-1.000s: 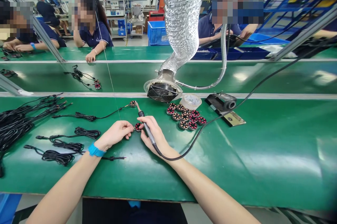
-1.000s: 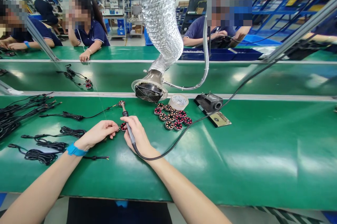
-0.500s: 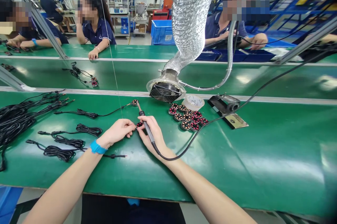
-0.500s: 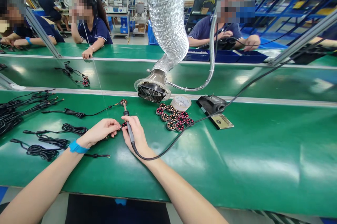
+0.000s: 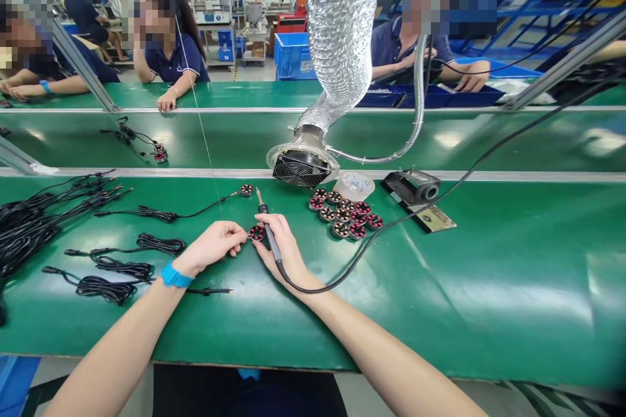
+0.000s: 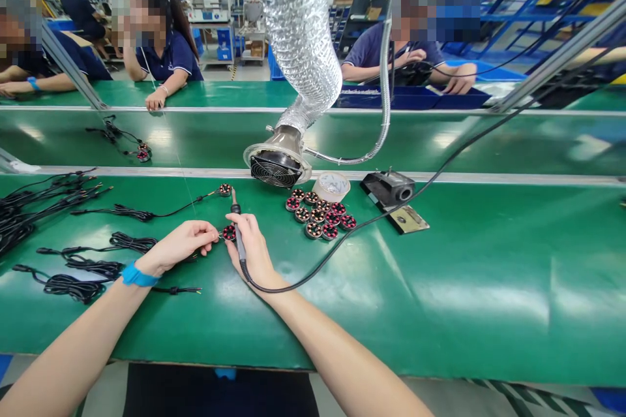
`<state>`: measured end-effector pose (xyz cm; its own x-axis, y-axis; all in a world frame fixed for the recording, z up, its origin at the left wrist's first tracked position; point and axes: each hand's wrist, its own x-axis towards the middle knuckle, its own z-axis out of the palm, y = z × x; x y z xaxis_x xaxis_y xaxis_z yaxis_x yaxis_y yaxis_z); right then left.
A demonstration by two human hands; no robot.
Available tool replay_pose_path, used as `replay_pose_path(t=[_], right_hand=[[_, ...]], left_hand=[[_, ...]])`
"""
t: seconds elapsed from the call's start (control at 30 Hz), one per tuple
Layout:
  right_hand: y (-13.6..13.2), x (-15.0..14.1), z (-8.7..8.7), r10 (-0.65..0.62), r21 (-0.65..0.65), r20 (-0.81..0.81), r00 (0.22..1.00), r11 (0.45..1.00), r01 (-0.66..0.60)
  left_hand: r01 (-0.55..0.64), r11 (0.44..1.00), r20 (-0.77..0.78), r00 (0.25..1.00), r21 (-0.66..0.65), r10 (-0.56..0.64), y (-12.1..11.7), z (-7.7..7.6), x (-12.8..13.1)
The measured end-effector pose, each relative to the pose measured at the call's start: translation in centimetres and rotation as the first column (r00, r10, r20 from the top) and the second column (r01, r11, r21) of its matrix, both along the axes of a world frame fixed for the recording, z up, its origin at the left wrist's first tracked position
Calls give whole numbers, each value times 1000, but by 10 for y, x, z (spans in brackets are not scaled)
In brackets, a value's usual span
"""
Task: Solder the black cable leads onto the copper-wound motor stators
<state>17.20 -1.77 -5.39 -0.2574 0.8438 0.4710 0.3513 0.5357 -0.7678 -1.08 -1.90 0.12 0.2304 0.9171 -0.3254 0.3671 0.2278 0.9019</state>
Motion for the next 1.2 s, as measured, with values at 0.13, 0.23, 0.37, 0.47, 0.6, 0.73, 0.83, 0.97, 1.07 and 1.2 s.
replay_pose_path(t=[0.13,0.23,0.37,0.47,0.6,0.73,0.83,0.97,1.07,1.2], right_hand=[[3,-1,0,-10,3,-4,1000,1000,10],[3,-2,1,12,2,-16,1000,1000,-12],[1,-3,0,26,1,-34,999,1000,-26],[0,-2,1,14,23,-25,1000,1000,-13],[-2,1,14,-60,54,-84,995,996,65],[-6,5,29,-220,2,-206,953,974,225],[-9,9,32,-289,15,-263,921,953,303],[-13,12,28,-259,89,-250,933,953,288],[-16,12,27,-228,114,-214,950,960,256],[-17,10,26,-207,119,-212,955,965,235]], left_hand=[[4,1000,-1,1000,-3,-4,-1,2,1],[-15,1000,-25,1000,-4,15,-4,7,3],[-36,999,-84,996,24,38,-7,12,8],[-37,999,-102,994,33,41,-7,13,9],[-42,999,-79,996,-3,42,-5,8,6],[-36,999,-98,995,-25,33,-3,4,2],[-28,999,-116,993,-35,24,-3,2,1],[-27,999,-109,994,-22,24,-4,2,0],[-36,999,-110,993,-18,34,-4,2,1],[-37,999,-116,993,-19,34,-4,1,1]])
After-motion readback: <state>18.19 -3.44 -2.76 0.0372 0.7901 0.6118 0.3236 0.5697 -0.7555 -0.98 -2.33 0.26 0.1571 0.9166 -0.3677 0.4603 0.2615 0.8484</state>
